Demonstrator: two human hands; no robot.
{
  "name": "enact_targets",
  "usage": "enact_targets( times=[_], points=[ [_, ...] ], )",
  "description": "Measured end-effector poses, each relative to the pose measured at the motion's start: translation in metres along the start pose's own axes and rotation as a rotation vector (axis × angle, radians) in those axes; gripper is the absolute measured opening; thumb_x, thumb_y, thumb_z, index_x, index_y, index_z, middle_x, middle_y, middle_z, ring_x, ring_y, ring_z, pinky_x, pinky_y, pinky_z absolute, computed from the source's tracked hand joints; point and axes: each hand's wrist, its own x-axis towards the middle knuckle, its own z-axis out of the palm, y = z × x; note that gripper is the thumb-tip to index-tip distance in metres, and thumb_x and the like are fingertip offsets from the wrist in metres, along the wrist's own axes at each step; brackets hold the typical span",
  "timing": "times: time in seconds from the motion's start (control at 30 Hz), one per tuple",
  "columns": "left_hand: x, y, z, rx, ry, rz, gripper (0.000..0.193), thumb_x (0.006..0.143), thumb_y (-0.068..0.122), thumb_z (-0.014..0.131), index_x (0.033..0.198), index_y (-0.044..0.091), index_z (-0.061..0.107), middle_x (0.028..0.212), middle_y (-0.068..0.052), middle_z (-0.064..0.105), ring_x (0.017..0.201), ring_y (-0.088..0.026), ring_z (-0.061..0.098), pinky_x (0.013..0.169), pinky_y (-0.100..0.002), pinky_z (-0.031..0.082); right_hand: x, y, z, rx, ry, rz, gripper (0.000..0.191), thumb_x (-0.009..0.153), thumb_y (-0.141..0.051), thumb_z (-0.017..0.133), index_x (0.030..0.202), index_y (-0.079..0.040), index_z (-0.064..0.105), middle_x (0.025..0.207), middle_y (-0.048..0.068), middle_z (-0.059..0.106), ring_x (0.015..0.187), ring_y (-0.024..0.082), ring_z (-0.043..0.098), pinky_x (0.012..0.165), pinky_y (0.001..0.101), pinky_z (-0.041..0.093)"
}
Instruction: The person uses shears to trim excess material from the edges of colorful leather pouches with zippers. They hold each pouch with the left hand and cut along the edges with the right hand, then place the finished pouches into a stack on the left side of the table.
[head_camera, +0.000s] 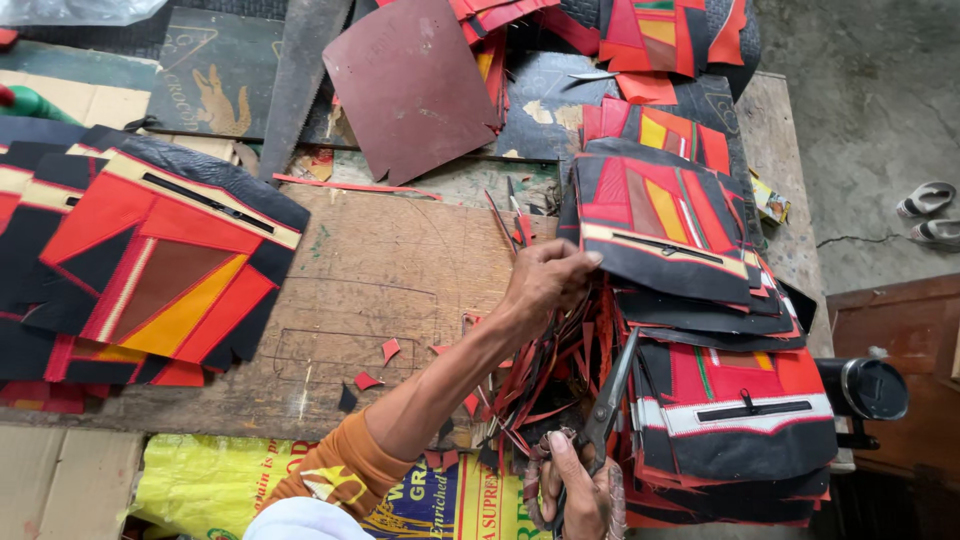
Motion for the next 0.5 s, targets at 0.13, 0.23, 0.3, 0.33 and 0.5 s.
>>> enact_targets(
  times=[0.13,0.23,0.3,0.33,0.5],
  points=[
    [-0.046,0.041,-0.018,-0.379,-0.111,0.149,0.009,0.084,0.005,0.066,0.088,0.0,0.06,0.087,-0.005,0.072,0.081,-0.014,0.072,0.083,-0.032,0.065,-0.006,0.003,0.0,0.044,-0.003,0.034,0.028,0.093,-0.019,0.06,0.078,0.004,0.061,0.047,0.006,0.043,0.03,0.017,0.039,0.031,0.0345,0.035],
    [-0.127,0.066,-0.086,-0.466,-0.095,0.392,0.007,0.093,0.002,0.067,0.098,-0.001,0.062,0.089,-0.003,0.067,0.084,-0.014,0.066,0.087,-0.035,0.059,-0.007,0.003,0.005,0.111,-0.198,-0.146,0.041,0.105,-0.025,0.055,0.074,0.002,0.056,0.049,0.007,0.047,0.033,0.016,0.043,0.044,0.034,0.046],
    [-0.17,0.066,-0.13,-0.552,-0.033,0.473,0.018,0.102,0.009,0.07,0.118,0.001,0.066,0.089,-0.006,0.067,0.08,-0.018,0.067,0.079,-0.038,0.059,-0.008,0.003,0.012,0.052,-0.197,-0.149,0.038,0.102,-0.025,0.055,0.076,0.003,0.06,0.048,0.005,0.043,0.031,0.016,0.042,0.044,0.0351,0.046],
    [-0.186,0.061,-0.148,-0.558,0.029,0.48,0.035,0.101,0.016,0.071,0.134,0.004,0.071,0.093,-0.011,0.072,0.081,-0.024,0.071,0.07,-0.042,0.06,-0.007,0.002,0.018,0.018,-0.201,-0.148,0.037,0.1,-0.025,0.055,0.077,0.003,0.061,0.047,0.005,0.042,0.031,0.016,0.041,0.043,0.0357,0.046],
    [-0.215,0.016,-0.184,-0.483,0.558,0.262,0.033,0.081,-0.001,0.075,0.113,0.003,0.066,0.102,-0.005,0.073,0.095,-0.018,0.072,0.087,-0.036,0.06,-0.006,-0.001,0.047,-0.051,-0.311,0.036,0.039,0.099,-0.023,0.056,0.072,0.004,0.06,0.045,0.006,0.043,0.031,0.017,0.042,0.037,0.0363,0.044]
  ],
)
